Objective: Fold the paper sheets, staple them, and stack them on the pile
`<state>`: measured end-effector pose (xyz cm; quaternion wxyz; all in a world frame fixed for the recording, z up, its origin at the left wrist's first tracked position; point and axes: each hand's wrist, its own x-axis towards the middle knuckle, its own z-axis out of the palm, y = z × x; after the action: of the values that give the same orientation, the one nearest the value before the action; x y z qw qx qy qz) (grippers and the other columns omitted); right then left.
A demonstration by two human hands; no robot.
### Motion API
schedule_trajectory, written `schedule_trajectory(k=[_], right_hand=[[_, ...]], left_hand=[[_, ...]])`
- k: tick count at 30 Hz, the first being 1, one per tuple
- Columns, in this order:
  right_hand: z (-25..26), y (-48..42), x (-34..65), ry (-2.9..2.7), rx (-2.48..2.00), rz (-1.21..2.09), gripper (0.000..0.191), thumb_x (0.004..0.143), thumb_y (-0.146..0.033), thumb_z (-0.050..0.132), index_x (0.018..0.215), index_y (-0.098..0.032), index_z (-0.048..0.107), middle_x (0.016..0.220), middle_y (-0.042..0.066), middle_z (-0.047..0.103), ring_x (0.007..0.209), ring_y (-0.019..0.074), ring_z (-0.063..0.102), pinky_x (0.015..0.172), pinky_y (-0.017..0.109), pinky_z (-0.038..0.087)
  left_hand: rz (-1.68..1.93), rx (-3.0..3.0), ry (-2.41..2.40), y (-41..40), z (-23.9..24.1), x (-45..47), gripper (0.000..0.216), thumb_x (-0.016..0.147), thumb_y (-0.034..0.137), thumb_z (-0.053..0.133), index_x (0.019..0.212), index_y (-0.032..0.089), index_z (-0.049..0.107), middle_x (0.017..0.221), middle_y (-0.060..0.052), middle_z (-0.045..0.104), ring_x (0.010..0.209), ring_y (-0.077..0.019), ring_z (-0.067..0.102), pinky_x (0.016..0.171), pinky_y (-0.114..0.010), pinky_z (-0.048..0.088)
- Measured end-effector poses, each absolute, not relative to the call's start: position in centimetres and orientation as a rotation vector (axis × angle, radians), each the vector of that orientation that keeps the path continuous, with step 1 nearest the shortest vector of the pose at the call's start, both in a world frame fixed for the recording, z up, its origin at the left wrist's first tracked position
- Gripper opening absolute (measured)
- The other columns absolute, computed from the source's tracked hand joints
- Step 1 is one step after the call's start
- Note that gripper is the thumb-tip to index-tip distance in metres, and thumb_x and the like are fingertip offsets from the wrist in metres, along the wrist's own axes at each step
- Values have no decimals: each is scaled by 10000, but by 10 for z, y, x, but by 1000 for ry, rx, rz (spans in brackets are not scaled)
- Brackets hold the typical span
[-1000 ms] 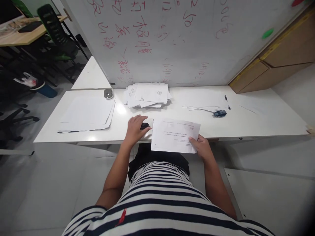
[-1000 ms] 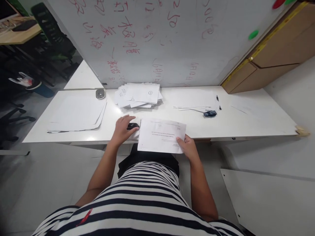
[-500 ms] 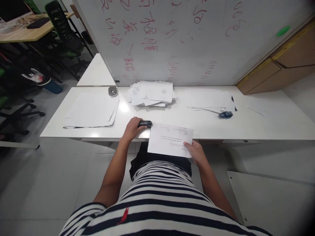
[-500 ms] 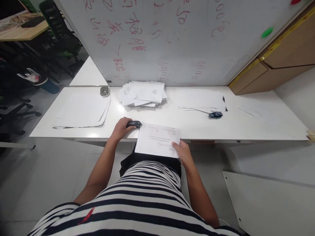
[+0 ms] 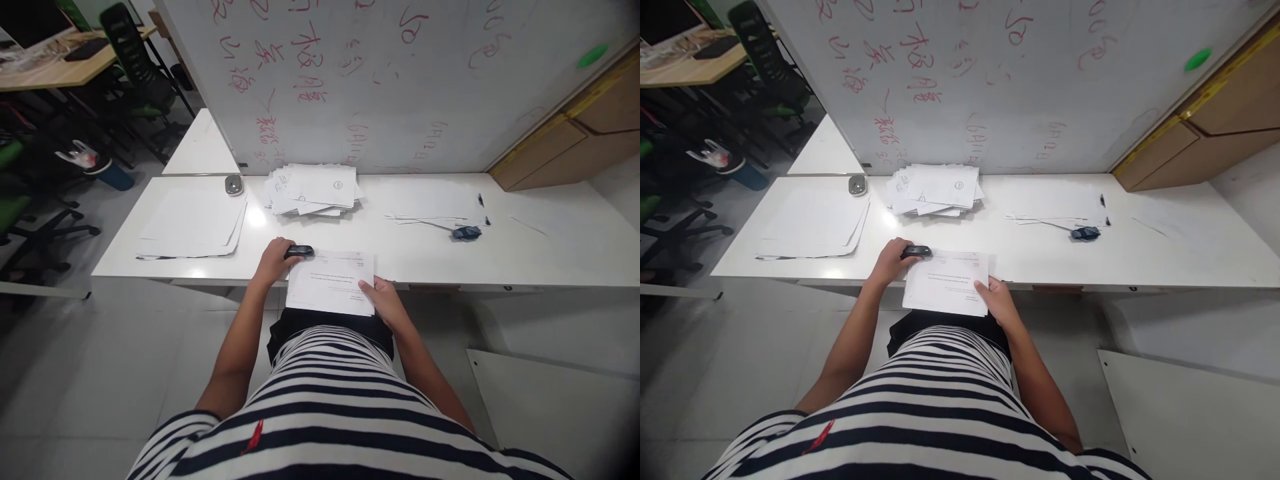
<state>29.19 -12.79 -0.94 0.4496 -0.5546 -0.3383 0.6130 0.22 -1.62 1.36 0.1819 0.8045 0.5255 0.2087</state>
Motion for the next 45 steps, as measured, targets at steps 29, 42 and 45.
schedule_trajectory(k=[29, 42, 45], right_hand=[[-27, -120, 289, -954, -1426, 1425, 485, 718, -509, 713, 1071, -180, 674, 1145, 101, 698, 1053, 286, 649, 908, 440, 512], [46, -108, 389, -938, -1587, 1139, 418, 637, -494, 772, 898, -172, 723, 845, 70, 755, 726, 276, 694, 651, 384, 547], [71, -111, 417, -738, -1439, 1077, 445, 591, -497, 804, 918, -210, 711, 851, 65, 757, 695, 283, 703, 633, 406, 559]], left_hand=[[307, 1948, 1972, 23, 24, 89, 405, 888, 437, 429, 581, 185, 505, 603, -102, 573, 693, -280, 604, 642, -374, 385], [957, 1995, 1699, -14, 13, 23, 388, 951, 410, 298, 838, 222, 617, 891, -65, 640, 916, -224, 555, 856, -386, 419], [907, 2046, 1708, -13, 4, 22, 406, 956, 422, 283, 835, 231, 620, 888, -63, 642, 897, -234, 568, 831, -396, 425]])
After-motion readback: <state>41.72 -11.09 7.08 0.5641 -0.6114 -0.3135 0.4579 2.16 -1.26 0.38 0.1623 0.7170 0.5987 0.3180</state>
